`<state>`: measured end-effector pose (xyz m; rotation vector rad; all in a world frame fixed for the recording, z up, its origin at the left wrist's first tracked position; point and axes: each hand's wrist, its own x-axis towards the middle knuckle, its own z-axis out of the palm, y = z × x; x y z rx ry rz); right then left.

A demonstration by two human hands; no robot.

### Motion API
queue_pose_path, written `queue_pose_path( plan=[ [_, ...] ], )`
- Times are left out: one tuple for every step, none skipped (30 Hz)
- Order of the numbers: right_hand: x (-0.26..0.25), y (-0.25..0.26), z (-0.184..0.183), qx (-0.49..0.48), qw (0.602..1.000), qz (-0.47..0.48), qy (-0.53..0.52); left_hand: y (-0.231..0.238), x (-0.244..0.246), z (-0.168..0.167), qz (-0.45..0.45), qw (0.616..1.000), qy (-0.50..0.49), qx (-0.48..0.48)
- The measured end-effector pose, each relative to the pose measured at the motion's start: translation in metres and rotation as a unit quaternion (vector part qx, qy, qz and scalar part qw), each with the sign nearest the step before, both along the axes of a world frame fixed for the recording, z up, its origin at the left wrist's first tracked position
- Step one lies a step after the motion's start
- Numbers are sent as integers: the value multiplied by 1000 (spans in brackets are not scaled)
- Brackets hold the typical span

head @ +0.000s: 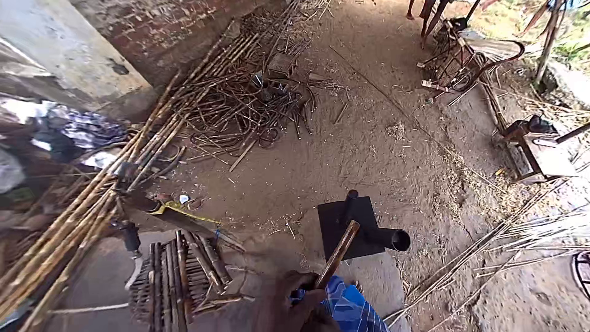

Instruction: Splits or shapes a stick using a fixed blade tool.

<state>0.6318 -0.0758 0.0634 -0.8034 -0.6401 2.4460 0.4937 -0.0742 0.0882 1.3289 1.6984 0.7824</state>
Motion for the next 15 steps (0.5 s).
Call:
queue_pose_path(
  plan=[
    [14,2,0,-12,1000,13,3,-2,16,2,29,999,-4,-24],
    [27,4,-4,-21,1000,16,13,-1,31,3,59,997,-12,-47],
    [36,3,-11,-47,998,11,33,0,43,2,88,993,-19,-73],
    [42,3,-20,-88,994,9,68,1,53,0,112,989,-25,-98],
    [47,4,-30,-122,987,19,103,4,61,-3,133,983,-35,-119],
    [52,6,-38,-142,981,34,130,6,65,-7,149,979,-43,-135],
    [55,10,-41,-153,977,47,142,9,69,-10,160,975,-51,-145],
    [58,14,-42,-159,973,59,155,12,73,-12,167,973,-59,-150],
    [62,18,-44,-168,969,73,168,14,77,-14,175,970,-70,-154],
    [67,21,-44,-179,965,82,173,16,82,-16,187,967,-79,-155],
    [71,25,-44,-194,963,89,165,17,87,-19,202,963,-85,-155],
    [75,28,-44,-211,962,94,148,17,94,-22,218,959,-90,-155],
    [81,30,-45,-226,960,99,133,16,101,-26,232,955,-93,-158],
    [86,31,-46,-237,958,108,119,14,108,-30,246,951,-97,-162],
    [92,33,-48,-242,957,121,103,11,115,-34,262,946,-104,-159]
  ],
)
